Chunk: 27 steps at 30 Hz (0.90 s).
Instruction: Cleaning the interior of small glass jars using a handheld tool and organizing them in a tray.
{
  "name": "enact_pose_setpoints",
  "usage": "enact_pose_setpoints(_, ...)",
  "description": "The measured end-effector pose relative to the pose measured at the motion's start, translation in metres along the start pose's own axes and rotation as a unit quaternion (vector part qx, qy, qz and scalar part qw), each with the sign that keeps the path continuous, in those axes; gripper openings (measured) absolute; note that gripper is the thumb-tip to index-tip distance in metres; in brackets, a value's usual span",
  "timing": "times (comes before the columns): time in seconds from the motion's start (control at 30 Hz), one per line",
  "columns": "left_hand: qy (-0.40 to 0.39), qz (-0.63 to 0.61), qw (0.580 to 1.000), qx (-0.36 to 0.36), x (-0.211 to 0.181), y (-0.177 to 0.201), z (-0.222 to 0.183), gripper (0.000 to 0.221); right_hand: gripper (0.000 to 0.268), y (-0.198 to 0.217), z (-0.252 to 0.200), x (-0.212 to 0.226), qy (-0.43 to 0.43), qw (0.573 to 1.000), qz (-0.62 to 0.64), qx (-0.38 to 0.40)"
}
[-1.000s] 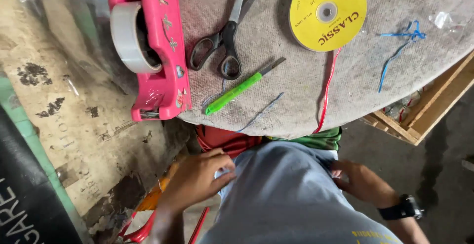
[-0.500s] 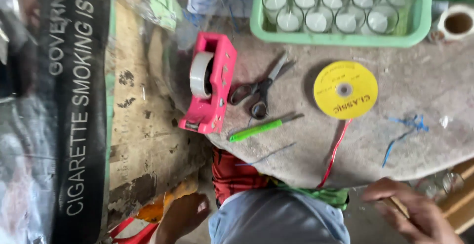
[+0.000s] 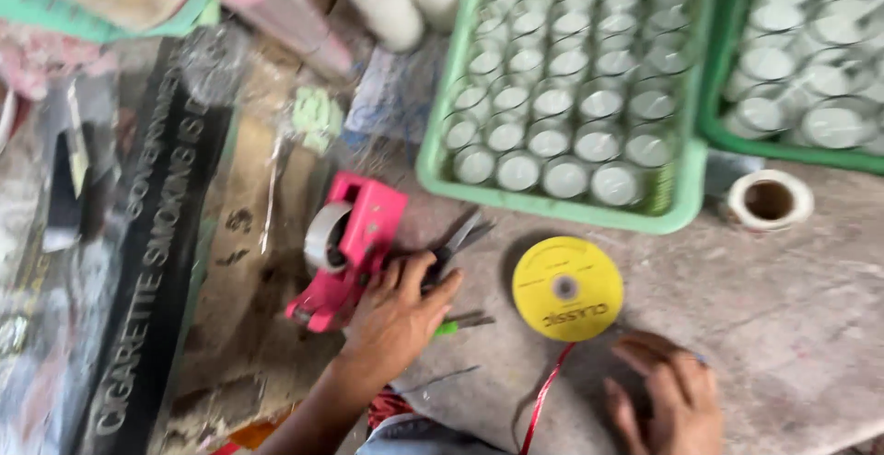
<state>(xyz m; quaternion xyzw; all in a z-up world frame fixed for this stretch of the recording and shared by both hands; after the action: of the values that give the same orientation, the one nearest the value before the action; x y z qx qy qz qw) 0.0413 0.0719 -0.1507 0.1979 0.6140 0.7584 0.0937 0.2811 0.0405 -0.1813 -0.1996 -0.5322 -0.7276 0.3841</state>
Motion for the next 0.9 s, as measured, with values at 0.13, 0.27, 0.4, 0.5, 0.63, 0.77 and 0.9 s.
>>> enact_pose_setpoints(0.13, 0.024, 0.042, 0.968, 0.246, 0.014, -0.054, -0.001, 0.065, 0.026, 0.002, 0.012, 0.007, 0.019, 1.0, 0.005, 0.017)
enact_pose_setpoints(0.27, 0.053, 0.008, 0.942, 0.331, 0.014, -0.074, -0.023, 0.065, 0.025, -0.001, 0.011, 0.014, 0.017, 1.0, -0.014, 0.012)
enact_pose_setpoints(0.4, 0.116, 0.07, 0.99, 0.049, 0.02, -0.049, -0.027, 0.049, 0.025, -0.013, 0.005, 0.011, 0.017, 0.997, -0.073, 0.009)
enact_pose_setpoints(0.5, 0.166, 0.061, 0.983, -0.042, 0.032, -0.016, -0.034, 0.05, 0.025, -0.021, -0.004, 0.01, 0.032, 0.994, -0.104, 0.002)
enact_pose_setpoints(0.63, 0.113, -0.112, 0.979, -0.127, 0.044, 0.028, -0.048, 0.045, 0.024, -0.029, -0.005, 0.027, 0.049, 0.99, -0.131, -0.033)
enact_pose_setpoints(0.77, -0.01, -0.252, 0.962, -0.107, 0.045, 0.015, -0.07, 0.034, 0.032, -0.035, -0.014, 0.008, -0.058, 0.969, -0.236, -0.036)
enact_pose_setpoints(0.9, -0.074, -0.285, 0.946, -0.136, 0.045, -0.003, -0.079, 0.037, 0.032, -0.045, 0.008, 0.049, -0.002, 0.954, -0.298, -0.041)
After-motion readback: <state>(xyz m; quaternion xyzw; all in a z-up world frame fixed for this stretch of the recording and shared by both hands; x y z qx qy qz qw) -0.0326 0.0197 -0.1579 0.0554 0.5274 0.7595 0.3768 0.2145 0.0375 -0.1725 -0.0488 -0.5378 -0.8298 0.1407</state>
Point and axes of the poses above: each hand's wrist, its own z-axis towards the middle knuckle, its own y-axis out of the back of the hand, x = y × z, the point moved 7 cm from there along z, towards the middle knuckle, and after that the axes turned 4 degrees about z, right-handed, at the moved point
